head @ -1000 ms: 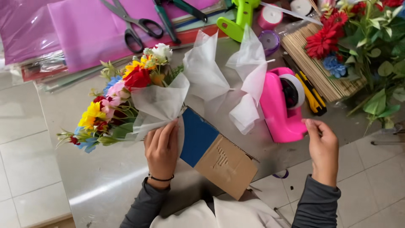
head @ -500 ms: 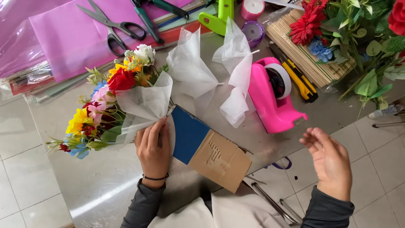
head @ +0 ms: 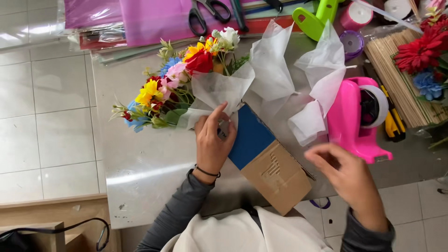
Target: The person wraps a bouquet of artificial flowers in white tissue paper, using tape to secure the paper and attaching the wrapped bouquet to a small cardboard box.
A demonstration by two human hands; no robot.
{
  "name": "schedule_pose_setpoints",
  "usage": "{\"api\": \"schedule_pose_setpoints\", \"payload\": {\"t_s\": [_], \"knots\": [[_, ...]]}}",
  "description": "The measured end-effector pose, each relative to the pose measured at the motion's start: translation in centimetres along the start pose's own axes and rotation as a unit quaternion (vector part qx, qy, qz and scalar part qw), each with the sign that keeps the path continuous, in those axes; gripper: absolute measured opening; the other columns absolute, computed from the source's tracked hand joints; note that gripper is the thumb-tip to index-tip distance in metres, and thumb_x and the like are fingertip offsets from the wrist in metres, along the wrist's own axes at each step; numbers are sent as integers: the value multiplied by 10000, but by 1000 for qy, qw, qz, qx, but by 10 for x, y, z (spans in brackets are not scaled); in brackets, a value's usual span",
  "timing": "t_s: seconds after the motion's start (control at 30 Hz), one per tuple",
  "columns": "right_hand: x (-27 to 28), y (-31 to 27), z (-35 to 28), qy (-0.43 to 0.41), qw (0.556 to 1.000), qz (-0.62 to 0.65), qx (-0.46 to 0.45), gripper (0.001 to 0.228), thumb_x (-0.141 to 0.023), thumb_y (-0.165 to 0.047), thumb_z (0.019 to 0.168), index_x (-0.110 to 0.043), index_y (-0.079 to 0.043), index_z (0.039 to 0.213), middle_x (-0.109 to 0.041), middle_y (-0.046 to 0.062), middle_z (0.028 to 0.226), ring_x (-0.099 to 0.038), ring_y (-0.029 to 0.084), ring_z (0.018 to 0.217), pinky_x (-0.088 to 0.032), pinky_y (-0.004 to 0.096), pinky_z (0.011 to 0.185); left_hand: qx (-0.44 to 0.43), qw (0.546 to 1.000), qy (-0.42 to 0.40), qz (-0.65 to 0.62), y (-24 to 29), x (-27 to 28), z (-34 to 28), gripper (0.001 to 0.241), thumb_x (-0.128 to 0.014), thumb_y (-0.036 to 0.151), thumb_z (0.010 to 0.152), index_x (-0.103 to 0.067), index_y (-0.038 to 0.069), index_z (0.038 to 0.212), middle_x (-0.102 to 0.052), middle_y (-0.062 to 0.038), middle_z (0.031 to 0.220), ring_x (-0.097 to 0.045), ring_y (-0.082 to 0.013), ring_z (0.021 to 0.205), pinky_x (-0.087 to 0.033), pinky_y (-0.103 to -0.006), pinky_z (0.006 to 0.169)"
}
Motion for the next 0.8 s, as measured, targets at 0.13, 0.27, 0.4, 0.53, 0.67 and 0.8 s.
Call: {"api": "schedule_pose_setpoints", "payload": {"t_s": [0.13,0.27,0.4,0.53,0.67,0.8], "knots": [[-50,-100,65,-10,962,-10,274,60,-763,-187,936,-791,-154,977,-685,19,667,-597,108,611,-541,286,606,-3,999,40,14,5,2,3,593,-713,9,898,-523,93,1454,-704,-34,990,-598,-191,810,-524,-356,796],[-95,-121,110,-107,942,-30,316,111,-745,-228,955,-766,-126,991,-673,66,685,-611,161,642,-523,329,593,6,999,44,20,-1,1,2,636,-731,48,877,-502,77,1470,-686,-60,1007,-585,-212,795,-497,-374,760],[-116,-117,125,-142,936,-79,312,202,-736,-318,963,-766,-135,1040,-654,133,732,-674,209,705,-534,383,617,2,998,48,33,-1,-1,0,675,-731,66,852,-491,65,1483,-673,-70,1014,-588,-222,789,-490,-375,736],[-121,-123,124,-172,920,-129,328,154,-726,-231,959,-734,-81,994,-666,188,768,-683,356,741,-539,441,619,-7,998,55,35,-1,0,-2,685,-732,61,836,-493,57,1477,-655,-83,1006,-601,-260,805,-488,-390,736],[-128,-122,128,-179,895,-203,354,82,-707,-227,976,-695,-148,963,-678,96,752,-697,288,758,-576,387,644,-57,988,65,125,5,7,-14,597,-750,182,885,-560,115,1447,-670,-39,1093,-627,-240,985,-463,-363,828],[-125,-141,117,-164,877,-226,390,87,-724,-202,964,-683,-134,929,-675,104,718,-714,289,756,-593,377,629,-109,964,80,228,6,5,-37,377,-676,255,971,-684,202,1345,-750,17,1081,-671,-228,1154,-454,-381,920]]}}
Point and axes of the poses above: each hand's wrist, its own z-axis towards the middle knuckle, its own x-axis out of the back of the hand, y = z × x, the point moved 6 cm from there along z, towards the middle knuckle
